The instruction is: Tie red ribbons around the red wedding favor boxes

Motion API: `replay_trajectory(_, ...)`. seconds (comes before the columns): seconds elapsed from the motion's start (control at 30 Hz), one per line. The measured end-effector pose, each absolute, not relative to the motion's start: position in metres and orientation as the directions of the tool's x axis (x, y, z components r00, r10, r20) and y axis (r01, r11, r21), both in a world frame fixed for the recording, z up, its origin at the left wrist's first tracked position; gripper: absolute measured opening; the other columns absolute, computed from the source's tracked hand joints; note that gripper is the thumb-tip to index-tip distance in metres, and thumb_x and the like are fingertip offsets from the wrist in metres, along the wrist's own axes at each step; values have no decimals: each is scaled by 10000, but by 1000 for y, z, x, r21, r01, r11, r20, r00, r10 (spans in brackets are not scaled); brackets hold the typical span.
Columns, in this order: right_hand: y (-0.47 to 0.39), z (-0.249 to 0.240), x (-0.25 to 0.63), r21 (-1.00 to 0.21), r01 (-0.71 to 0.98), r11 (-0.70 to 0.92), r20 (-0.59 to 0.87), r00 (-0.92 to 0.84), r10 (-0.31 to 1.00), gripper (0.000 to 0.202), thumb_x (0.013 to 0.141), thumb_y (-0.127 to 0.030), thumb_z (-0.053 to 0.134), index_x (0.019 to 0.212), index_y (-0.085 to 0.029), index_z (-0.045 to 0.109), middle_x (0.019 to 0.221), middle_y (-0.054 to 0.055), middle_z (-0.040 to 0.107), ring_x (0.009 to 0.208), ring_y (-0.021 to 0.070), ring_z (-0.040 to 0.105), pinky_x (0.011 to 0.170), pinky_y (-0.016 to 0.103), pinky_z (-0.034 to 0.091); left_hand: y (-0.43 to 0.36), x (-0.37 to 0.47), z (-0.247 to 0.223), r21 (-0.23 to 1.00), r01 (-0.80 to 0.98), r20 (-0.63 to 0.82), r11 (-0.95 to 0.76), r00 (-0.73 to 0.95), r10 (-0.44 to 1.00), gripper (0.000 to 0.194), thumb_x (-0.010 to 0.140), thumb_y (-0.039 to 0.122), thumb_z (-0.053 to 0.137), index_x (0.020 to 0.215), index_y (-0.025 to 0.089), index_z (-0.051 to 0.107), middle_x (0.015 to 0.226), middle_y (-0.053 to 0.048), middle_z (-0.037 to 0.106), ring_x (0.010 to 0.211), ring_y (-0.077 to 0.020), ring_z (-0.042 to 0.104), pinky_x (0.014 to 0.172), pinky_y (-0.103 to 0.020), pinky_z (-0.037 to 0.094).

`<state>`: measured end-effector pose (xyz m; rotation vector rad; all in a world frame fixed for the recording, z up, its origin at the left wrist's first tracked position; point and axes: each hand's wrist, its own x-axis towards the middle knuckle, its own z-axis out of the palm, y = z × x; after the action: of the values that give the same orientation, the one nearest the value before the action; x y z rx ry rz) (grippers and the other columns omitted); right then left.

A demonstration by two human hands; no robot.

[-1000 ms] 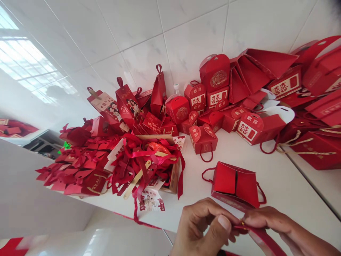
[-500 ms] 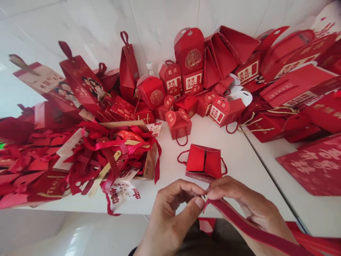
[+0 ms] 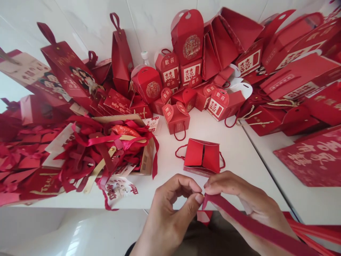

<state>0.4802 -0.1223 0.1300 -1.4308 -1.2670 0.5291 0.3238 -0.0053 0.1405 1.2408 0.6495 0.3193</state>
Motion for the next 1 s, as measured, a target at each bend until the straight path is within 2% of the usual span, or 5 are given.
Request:
replay_trajectory(0.37,-129,139,478,-876,481,15,176,293,940,121,1043,-229,549,1058,-310,638,965,-10,679,857,130,721,772,174,601,-10,320,135,977,175,-212,121,770,601,239,977,421,633,883,201,628,793,-22,648,767,-145,606,723,-224,467)
replay_trajectory(0.53,-128,137,479,-866,496,58,231,295,927,127,1028,-210,554,1045,-315,624,943,-21,680,834,118,726,728,142,602,-16,324,138,977,208,-181,56,654,734,250,933,430,676,819,208,669,764,-26,619,738,-161,594,667,-234,456)
replay_trajectory(0.63,-128,135,480,-870,488,70,248,310,918,118,1015,-215,572,1013,-316,634,912,-26,685,803,114,729,659,110,587,-15,322,136,971,237,-183,20,691,700,216,931,433,683,901,221,709,795,-37,644,768,-171,603,688,-244,464)
replay_trajectory(0.77,-130,130,480,-891,452,50,211,313,926,68,1018,-272,595,1002,-317,643,910,-26,693,793,131,746,765,164,616,-11,316,132,963,269,-230,26,763,604,257,978,420,619,1117,221,702,950,-82,692,888,-201,626,780,-280,490)
replay_trajectory(1.0,-138,112,482,-877,480,-18,160,328,931,94,986,-379,631,1061,-328,655,1006,1,711,903,161,747,741,144,605,-12,316,133,952,258,-304,163,758,578,290,958,452,648,1012,172,695,934,-82,660,847,-181,606,734,-261,482)
